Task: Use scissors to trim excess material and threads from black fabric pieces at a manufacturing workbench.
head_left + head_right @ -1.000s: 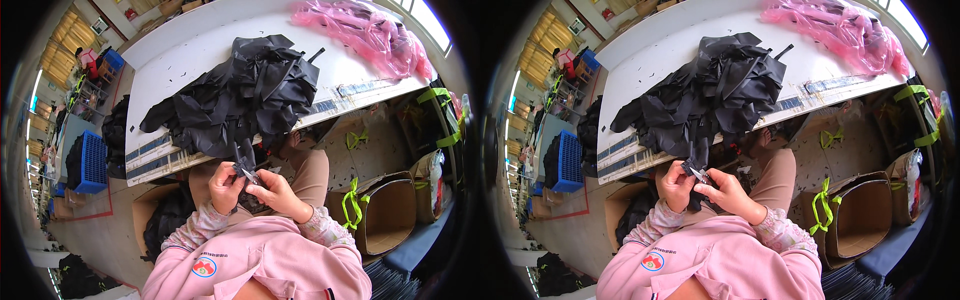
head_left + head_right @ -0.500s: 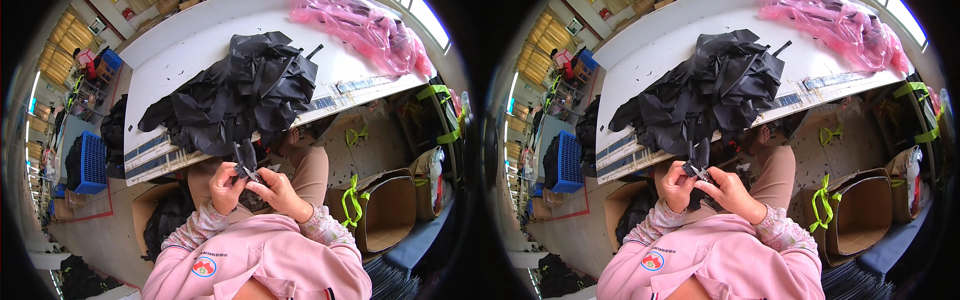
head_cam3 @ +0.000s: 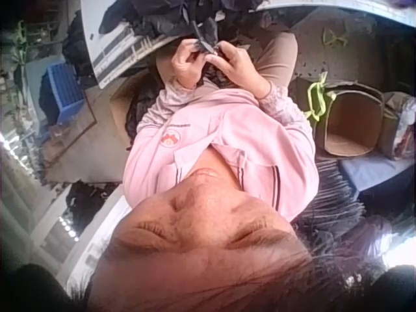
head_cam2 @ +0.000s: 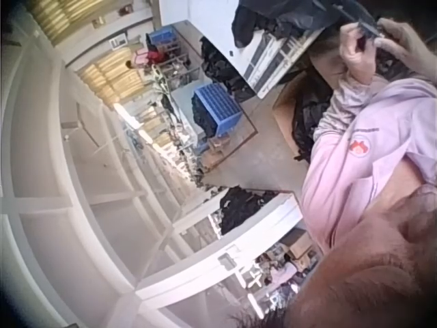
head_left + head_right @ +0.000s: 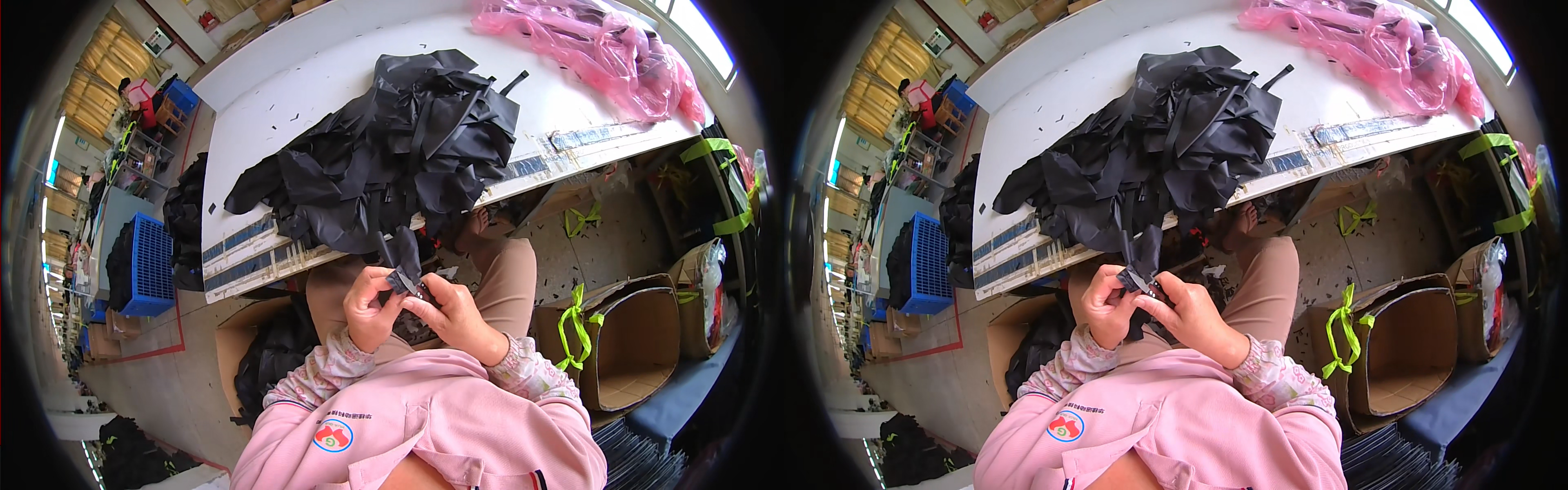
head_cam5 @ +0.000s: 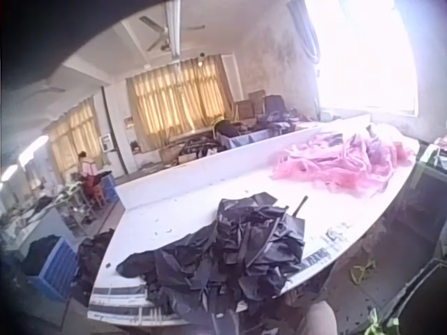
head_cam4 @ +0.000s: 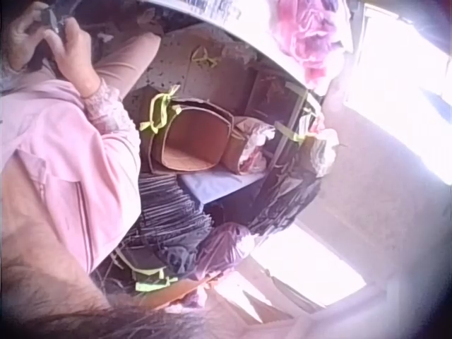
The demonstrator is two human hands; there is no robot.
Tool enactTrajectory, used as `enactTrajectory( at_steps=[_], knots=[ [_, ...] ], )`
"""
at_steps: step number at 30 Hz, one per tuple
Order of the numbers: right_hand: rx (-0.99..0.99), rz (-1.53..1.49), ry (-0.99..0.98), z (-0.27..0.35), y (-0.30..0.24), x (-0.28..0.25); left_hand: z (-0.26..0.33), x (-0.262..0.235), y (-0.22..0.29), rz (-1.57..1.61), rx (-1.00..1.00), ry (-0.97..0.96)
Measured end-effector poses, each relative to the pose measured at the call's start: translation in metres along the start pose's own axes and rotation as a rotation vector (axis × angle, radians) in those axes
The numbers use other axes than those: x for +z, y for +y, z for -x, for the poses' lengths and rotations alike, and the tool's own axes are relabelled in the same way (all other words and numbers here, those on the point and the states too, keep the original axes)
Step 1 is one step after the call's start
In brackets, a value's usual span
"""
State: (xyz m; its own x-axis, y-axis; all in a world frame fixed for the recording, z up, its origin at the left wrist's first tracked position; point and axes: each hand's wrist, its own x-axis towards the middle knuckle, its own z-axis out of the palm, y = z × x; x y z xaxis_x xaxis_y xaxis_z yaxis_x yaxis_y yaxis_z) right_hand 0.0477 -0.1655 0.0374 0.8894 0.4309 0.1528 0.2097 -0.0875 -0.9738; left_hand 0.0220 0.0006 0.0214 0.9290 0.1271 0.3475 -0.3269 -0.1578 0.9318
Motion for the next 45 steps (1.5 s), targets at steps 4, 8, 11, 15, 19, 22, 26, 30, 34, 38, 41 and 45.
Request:
enactTrajectory(
  at_steps=[4, 8, 11, 15, 19, 22, 26, 30, 34, 38, 41, 45],
  knots=[
    [-0.023, 0.014, 0.015, 0.001, 0.003, 0.000, -0.001, 0.001, 0.002, -0.013, -0.007, -0.001],
    [0.000, 0.009, -0.002, 0.002, 0.001, -0.002, -0.001, -0.001, 0.003, 0.002, -0.014, -0.013],
    [-0.013, 0.027, 0.000, 0.001, -0.002, -0.003, 0.000, -0.003, 0.000, -0.052, 0.024, -0.067],
    [-0.013, 0.032, 0.007, 0.002, 0.002, -0.003, 0.000, -0.004, -0.002, -0.050, 0.046, -0.084],
    [0.013, 0.027, 0.025, 0.003, 0.002, -0.004, -0.002, -0.005, 0.002, -0.023, -0.001, -0.101],
    [0.084, -0.031, 0.009, 0.003, 0.002, -0.009, -0.006, -0.010, -0.002, 0.112, -0.054, -0.155],
    [0.161, -0.111, -0.088, 0.000, 0.005, -0.027, -0.022, -0.021, 0.008, 0.376, -0.304, -0.359],
    [0.143, -0.015, -0.244, -0.006, -0.009, -0.041, -0.026, -0.031, 0.000, 0.479, -0.318, -0.513],
    [0.055, 0.189, -0.301, -0.006, -0.015, -0.048, -0.027, -0.030, 0.004, 0.511, -0.392, -0.555],
    [-0.058, 0.396, -0.278, -0.006, -0.019, -0.049, -0.027, -0.030, 0.004, 0.469, -0.494, -0.566],
    [-0.065, 0.409, -0.291, -0.006, -0.020, -0.048, -0.027, -0.031, -0.001, 0.454, -0.464, -0.620],
    [-0.054, 0.378, -0.300, -0.005, -0.019, -0.046, -0.026, -0.030, -0.002, 0.409, -0.388, -0.672]
  ],
)
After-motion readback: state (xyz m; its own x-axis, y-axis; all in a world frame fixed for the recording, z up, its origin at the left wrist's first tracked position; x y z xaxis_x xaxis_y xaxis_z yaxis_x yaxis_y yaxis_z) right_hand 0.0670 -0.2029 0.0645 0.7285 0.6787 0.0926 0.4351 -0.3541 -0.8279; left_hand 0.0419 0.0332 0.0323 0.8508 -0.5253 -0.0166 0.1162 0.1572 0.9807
